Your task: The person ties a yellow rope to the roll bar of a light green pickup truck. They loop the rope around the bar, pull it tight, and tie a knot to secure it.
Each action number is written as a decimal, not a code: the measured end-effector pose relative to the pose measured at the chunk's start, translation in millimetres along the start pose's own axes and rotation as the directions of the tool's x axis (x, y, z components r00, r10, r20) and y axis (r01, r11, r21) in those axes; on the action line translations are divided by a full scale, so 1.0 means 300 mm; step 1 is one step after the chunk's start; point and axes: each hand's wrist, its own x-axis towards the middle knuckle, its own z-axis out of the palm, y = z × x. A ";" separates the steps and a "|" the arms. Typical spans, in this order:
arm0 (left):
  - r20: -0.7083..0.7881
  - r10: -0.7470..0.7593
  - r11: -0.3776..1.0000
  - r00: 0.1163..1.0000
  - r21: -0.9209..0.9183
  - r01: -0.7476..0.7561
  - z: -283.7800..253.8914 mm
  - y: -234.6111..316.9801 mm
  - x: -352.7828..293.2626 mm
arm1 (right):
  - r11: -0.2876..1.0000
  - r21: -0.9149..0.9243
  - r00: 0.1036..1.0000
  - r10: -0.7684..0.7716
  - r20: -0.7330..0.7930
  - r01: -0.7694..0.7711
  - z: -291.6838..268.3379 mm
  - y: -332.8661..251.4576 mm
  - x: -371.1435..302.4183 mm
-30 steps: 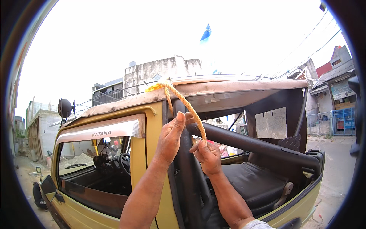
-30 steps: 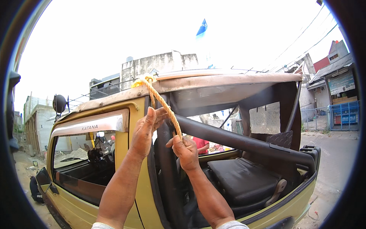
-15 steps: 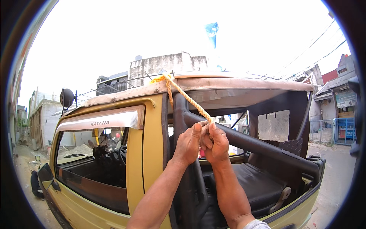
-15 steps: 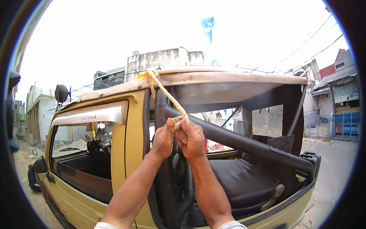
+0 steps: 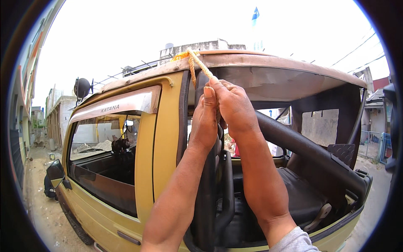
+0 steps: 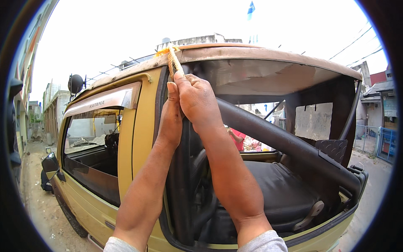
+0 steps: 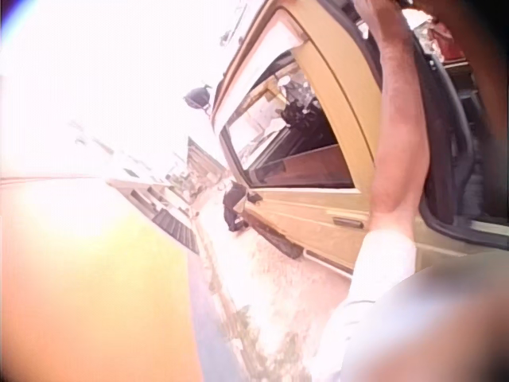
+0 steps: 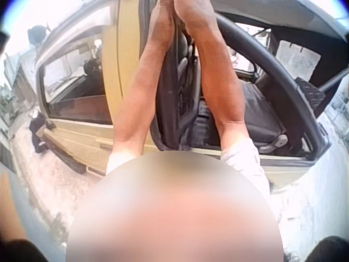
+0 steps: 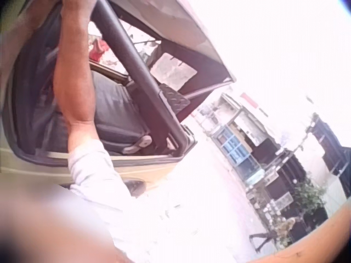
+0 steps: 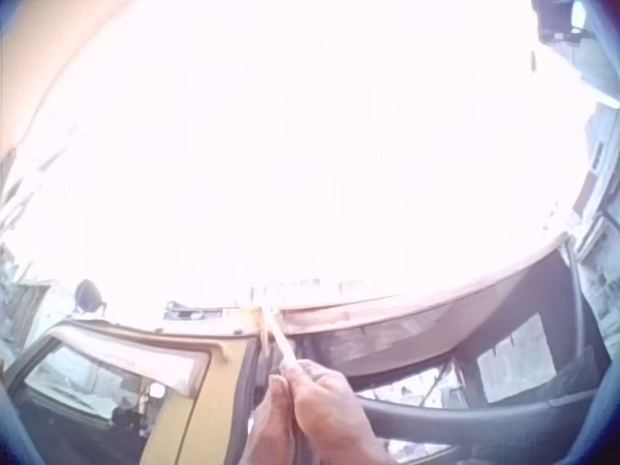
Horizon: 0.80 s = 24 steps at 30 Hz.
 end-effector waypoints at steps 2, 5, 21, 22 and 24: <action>-0.001 -0.111 0.989 0.994 -0.103 0.110 -0.006 -0.004 -0.006 | 0.999 -0.009 0.998 0.035 0.059 -0.034 -0.002 -0.008 -0.042; -0.019 0.003 1.000 1.000 -0.016 -0.003 -0.015 0.002 -0.023 | 0.993 -0.094 0.994 -0.061 0.091 0.070 -0.010 -0.035 -0.141; -0.189 -0.254 0.922 0.949 -0.343 0.178 0.043 0.066 -0.078 | 0.765 -0.392 0.837 -0.548 0.020 0.510 -0.075 0.338 -0.186; -0.211 -0.267 0.939 0.940 -0.277 0.204 0.035 0.078 -0.079 | 0.762 -0.345 0.814 -0.581 0.012 0.548 -0.055 0.332 -0.184; -0.160 -0.253 0.921 0.954 -0.342 0.187 0.021 0.104 -0.076 | 0.697 -0.449 0.776 -0.630 -0.011 0.559 -0.024 0.316 -0.160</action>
